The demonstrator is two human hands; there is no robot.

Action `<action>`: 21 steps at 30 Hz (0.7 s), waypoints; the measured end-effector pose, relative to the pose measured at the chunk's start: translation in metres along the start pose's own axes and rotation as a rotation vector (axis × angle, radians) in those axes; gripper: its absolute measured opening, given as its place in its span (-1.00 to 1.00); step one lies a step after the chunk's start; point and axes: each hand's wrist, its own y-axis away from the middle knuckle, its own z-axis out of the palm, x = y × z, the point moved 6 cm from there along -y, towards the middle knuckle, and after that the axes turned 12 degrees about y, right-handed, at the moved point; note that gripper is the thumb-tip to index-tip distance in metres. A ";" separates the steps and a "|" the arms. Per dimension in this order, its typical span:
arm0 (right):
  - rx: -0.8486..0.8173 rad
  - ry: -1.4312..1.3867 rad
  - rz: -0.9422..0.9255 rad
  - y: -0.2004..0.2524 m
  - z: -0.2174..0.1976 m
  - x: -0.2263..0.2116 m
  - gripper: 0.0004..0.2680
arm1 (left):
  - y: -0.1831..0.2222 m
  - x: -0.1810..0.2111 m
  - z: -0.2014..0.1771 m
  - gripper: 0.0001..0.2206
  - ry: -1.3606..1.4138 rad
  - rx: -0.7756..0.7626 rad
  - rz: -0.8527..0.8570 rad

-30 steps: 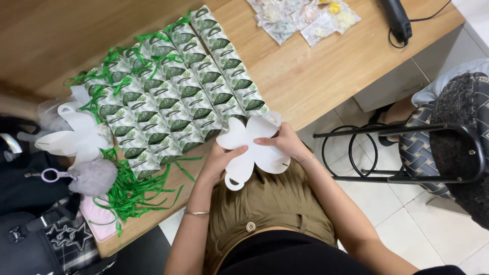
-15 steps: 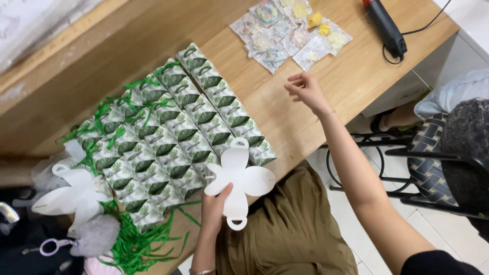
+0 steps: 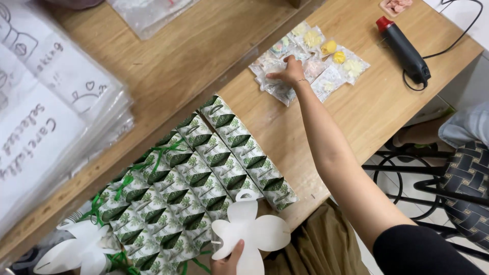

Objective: The person takes white paper boxes, places small bagged items inside, and folds the boxes closed.

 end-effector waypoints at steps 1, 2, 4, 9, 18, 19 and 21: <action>-0.002 -0.002 0.004 -0.004 0.005 0.003 -0.28 | -0.003 -0.009 -0.005 -0.72 -0.004 0.000 -0.003; -0.011 0.014 0.016 -0.007 0.011 0.006 -0.28 | -0.006 -0.017 -0.009 -0.71 0.013 -0.021 0.018; -0.020 0.031 0.028 -0.011 0.014 0.008 -0.28 | -0.009 -0.016 -0.007 -0.70 0.033 -0.043 0.037; -0.111 -0.263 -0.108 -0.002 0.018 -0.003 -0.56 | -0.001 0.026 0.017 -0.66 0.071 -0.004 -0.149; 0.017 0.172 0.030 0.032 -0.033 -0.041 -0.15 | 0.003 0.023 0.012 -0.68 0.090 0.020 -0.096; 0.015 0.171 0.028 0.032 -0.033 -0.039 -0.15 | 0.004 0.026 0.013 -0.68 0.091 0.023 -0.096; -0.038 0.249 0.034 0.034 -0.030 -0.037 -0.09 | 0.007 0.029 0.014 -0.69 0.072 0.034 -0.131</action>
